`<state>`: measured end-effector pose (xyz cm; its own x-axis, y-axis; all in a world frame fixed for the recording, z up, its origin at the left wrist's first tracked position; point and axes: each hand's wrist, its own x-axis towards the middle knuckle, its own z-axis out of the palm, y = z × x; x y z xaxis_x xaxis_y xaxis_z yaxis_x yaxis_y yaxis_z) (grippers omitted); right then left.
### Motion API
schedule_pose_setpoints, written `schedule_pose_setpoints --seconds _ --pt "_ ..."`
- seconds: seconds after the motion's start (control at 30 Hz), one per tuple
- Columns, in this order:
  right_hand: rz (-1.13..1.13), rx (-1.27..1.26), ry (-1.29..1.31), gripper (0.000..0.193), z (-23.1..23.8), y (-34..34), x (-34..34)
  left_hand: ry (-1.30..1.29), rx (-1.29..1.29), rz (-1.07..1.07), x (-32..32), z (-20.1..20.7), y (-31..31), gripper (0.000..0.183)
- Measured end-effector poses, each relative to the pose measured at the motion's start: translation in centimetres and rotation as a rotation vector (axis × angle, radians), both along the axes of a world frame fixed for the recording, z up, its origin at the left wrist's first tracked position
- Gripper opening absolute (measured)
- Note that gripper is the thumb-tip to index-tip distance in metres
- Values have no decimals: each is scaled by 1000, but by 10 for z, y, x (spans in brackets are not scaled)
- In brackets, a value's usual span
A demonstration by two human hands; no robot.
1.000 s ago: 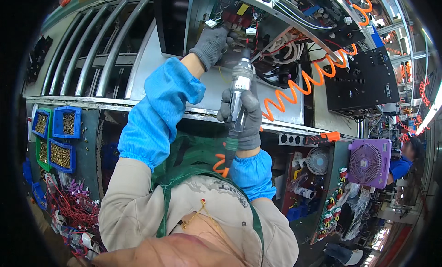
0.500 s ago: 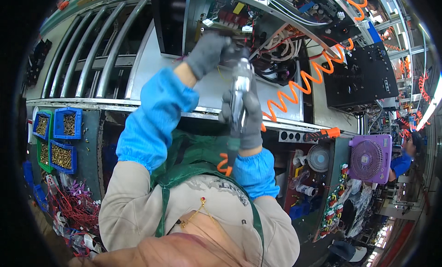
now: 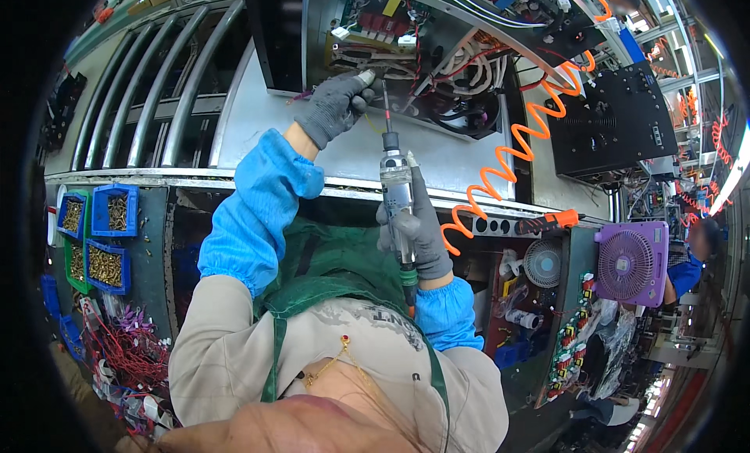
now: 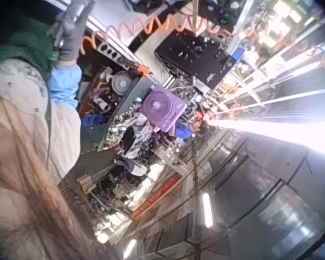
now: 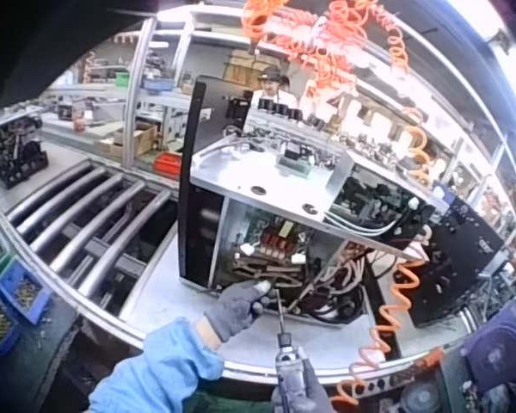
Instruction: The person assembles an electronic device by connecting wires and installing a circuit board into a metal chassis. They use a pneumatic screwdriver to secure the board and other components with screws, working within a factory environment.
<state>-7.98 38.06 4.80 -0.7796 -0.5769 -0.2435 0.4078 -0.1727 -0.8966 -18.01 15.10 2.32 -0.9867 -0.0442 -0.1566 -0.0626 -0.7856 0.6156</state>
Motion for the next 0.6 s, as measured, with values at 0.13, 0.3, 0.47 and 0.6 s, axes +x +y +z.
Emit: schedule_pose_setpoints --seconds 0.13,0.3,0.47,0.6 --pt "24 14 49 102 3 2 -2 -20 68 4 -8 -8 1 18" --pt "27 36 23 103 6 5 -3 31 22 -124 -10 -10 -1 24" --pt "16 65 91 102 1 6 -6 -10 -125 -105 -9 1 3 27" --pt "60 -15 -7 103 4 11 -8 11 -408 -52 -14 -2 0 31"
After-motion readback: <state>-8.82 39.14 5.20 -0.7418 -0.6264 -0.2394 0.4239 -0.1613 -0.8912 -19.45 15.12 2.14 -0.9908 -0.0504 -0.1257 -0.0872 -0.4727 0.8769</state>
